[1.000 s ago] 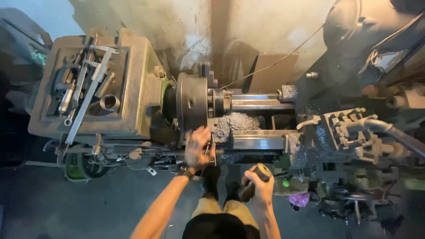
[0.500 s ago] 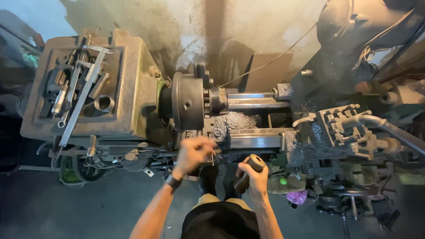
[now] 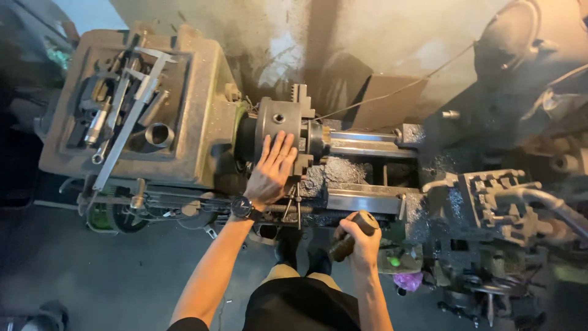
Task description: The person picks up a round metal drum-like casting from the floor, carries it to a lathe, and mounts it in the chuck. They tighten the chuck with a wrench, operate the lathe to machine the part, tap it with a mallet, then loosen the chuck and remove the part.
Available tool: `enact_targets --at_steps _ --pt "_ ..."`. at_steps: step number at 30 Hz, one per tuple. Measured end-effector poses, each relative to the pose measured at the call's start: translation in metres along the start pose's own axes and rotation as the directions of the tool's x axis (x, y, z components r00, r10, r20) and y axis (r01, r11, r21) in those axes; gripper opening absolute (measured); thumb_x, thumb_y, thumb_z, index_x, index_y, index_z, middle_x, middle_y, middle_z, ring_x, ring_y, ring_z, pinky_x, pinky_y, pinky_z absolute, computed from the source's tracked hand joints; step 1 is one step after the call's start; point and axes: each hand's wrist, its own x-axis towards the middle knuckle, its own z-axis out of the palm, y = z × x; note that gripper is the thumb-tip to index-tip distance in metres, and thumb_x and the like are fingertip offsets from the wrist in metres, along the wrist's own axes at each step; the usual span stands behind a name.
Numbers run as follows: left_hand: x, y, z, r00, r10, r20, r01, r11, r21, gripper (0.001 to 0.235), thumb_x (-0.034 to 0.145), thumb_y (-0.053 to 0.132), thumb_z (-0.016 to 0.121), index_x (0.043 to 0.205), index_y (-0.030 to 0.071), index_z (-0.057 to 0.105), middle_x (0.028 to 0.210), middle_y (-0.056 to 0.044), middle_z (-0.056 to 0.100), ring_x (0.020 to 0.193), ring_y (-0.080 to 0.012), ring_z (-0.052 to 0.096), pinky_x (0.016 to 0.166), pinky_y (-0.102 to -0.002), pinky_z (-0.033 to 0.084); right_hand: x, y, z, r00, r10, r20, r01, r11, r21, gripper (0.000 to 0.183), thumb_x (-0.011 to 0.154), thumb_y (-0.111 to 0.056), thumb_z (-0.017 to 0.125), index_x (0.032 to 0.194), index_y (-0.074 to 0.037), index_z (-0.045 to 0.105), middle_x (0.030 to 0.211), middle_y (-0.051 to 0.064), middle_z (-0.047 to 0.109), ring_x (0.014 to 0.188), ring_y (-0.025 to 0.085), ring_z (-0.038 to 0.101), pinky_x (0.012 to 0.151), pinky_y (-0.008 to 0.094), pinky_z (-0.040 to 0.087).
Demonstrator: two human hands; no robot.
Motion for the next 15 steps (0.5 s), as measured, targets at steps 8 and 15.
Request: enact_targets --at_steps 8,15 --pt "-0.092 0.059 0.032 0.521 -0.828 0.208 0.52 0.114 -0.847 0.051 0.102 0.038 0.061 0.119 -0.01 0.06 0.117 -0.03 0.056 0.118 -0.0426 0.048 0.107 -0.057 0.039 0.037 -0.069 0.075 0.935 -0.246 0.256 0.226 0.969 0.104 0.017 0.079 0.0 0.071 0.09 -0.004 0.058 0.074 0.008 0.062 0.064 0.021 0.065 0.061 0.037 0.058" --pt "-0.139 0.03 0.209 0.481 -0.469 0.741 -0.484 -0.846 -0.222 0.063 0.099 0.056 0.041 0.134 0.007 0.06 0.129 -0.011 0.068 0.12 -0.0313 0.059 0.097 -0.049 0.048 0.12 -0.107 0.227 0.829 -0.364 0.425 0.488 0.841 -0.233 0.016 0.087 0.002 0.073 0.087 -0.003 0.058 0.074 0.005 0.062 0.06 0.015 0.065 0.056 0.032 0.053"
